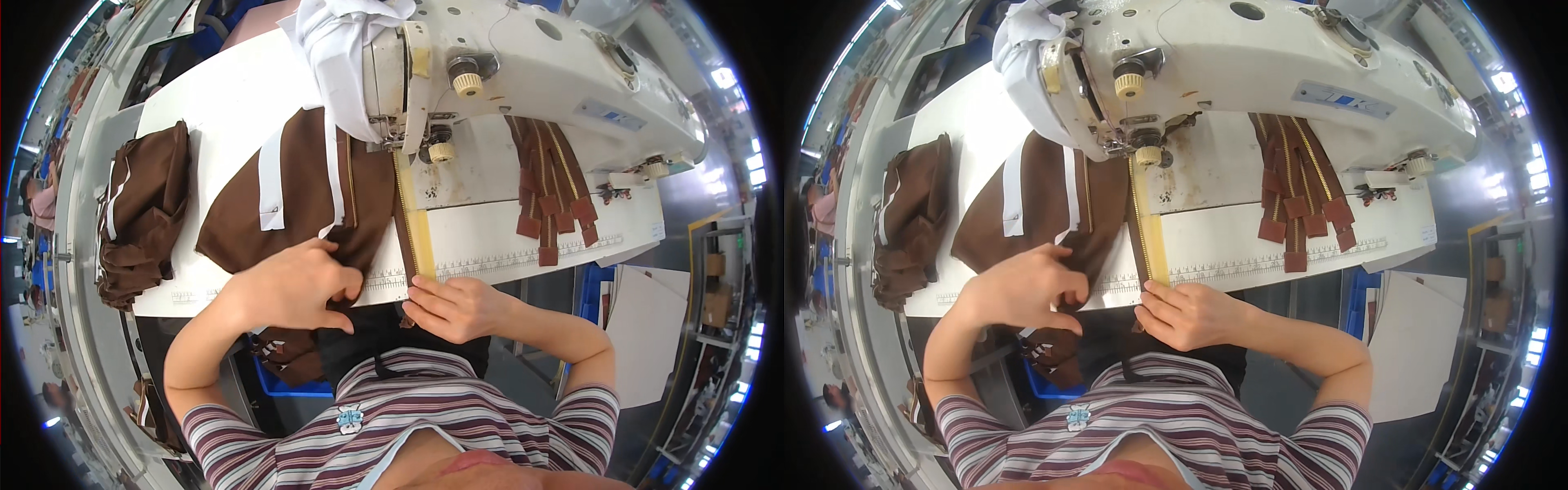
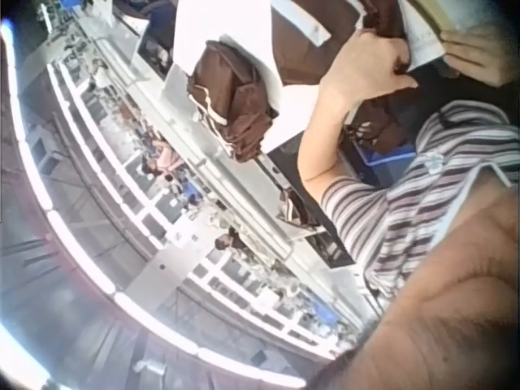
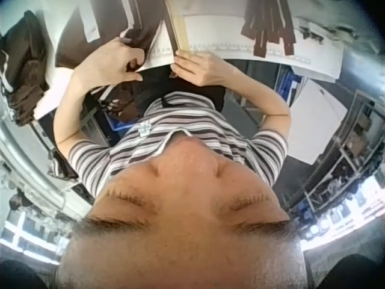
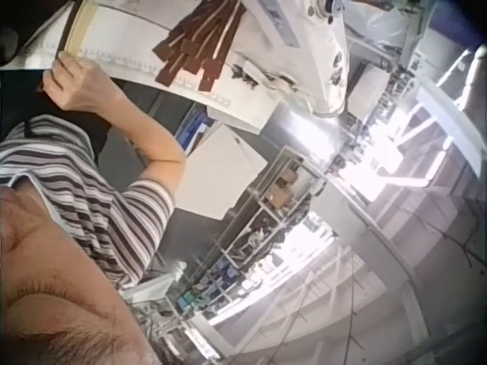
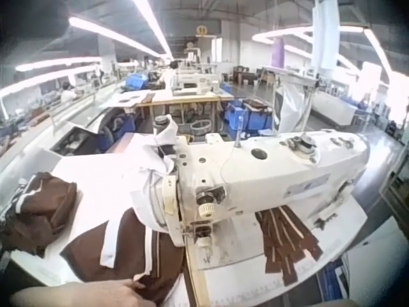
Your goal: Sew together brown fabric components to assemble a bag using an industrial sewing machine.
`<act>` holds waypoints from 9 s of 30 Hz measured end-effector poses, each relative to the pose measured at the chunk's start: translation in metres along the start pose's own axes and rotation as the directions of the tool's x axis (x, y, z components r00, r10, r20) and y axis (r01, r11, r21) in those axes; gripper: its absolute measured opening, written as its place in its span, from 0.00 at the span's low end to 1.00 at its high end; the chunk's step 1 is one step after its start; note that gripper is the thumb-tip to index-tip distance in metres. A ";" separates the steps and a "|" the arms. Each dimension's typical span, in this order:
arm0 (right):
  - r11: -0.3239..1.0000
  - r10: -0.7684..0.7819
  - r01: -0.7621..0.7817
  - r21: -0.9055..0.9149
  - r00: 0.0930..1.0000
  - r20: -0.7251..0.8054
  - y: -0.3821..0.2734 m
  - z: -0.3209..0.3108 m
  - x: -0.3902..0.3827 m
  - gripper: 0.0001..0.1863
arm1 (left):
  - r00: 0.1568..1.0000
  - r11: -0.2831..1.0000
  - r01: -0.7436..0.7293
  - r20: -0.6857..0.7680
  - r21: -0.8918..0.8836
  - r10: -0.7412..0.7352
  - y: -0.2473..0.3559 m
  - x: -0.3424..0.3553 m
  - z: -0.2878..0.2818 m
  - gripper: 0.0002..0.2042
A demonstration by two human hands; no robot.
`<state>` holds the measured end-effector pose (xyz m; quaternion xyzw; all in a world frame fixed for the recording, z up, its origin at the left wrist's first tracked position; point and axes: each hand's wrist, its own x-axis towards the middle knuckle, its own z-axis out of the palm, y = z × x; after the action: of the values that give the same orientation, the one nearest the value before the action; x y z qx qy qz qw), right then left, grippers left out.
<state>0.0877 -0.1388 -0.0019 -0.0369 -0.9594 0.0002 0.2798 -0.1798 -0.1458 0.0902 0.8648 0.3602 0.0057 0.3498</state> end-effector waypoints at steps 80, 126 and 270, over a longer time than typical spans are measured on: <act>0.922 0.382 -0.388 0.003 0.907 0.177 0.107 0.024 0.046 0.12 | 0.697 0.941 -0.111 -0.650 0.321 0.304 -0.117 0.081 0.006 0.05; 0.289 0.792 -0.579 0.762 0.592 0.149 0.024 0.028 0.101 0.07 | 0.575 0.619 0.031 -0.492 -0.785 -0.654 -0.025 -0.005 0.053 0.07; 0.828 0.492 -0.428 0.362 0.865 -0.102 -0.026 0.121 0.250 0.24 | -0.222 0.898 0.076 -0.886 -0.433 -0.408 -0.115 -0.149 0.021 0.10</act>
<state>-0.1894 -0.1448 0.0311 -0.2208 -0.8769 0.2233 0.3640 -0.3558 -0.1948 0.0402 0.4173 0.6556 0.6281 0.0386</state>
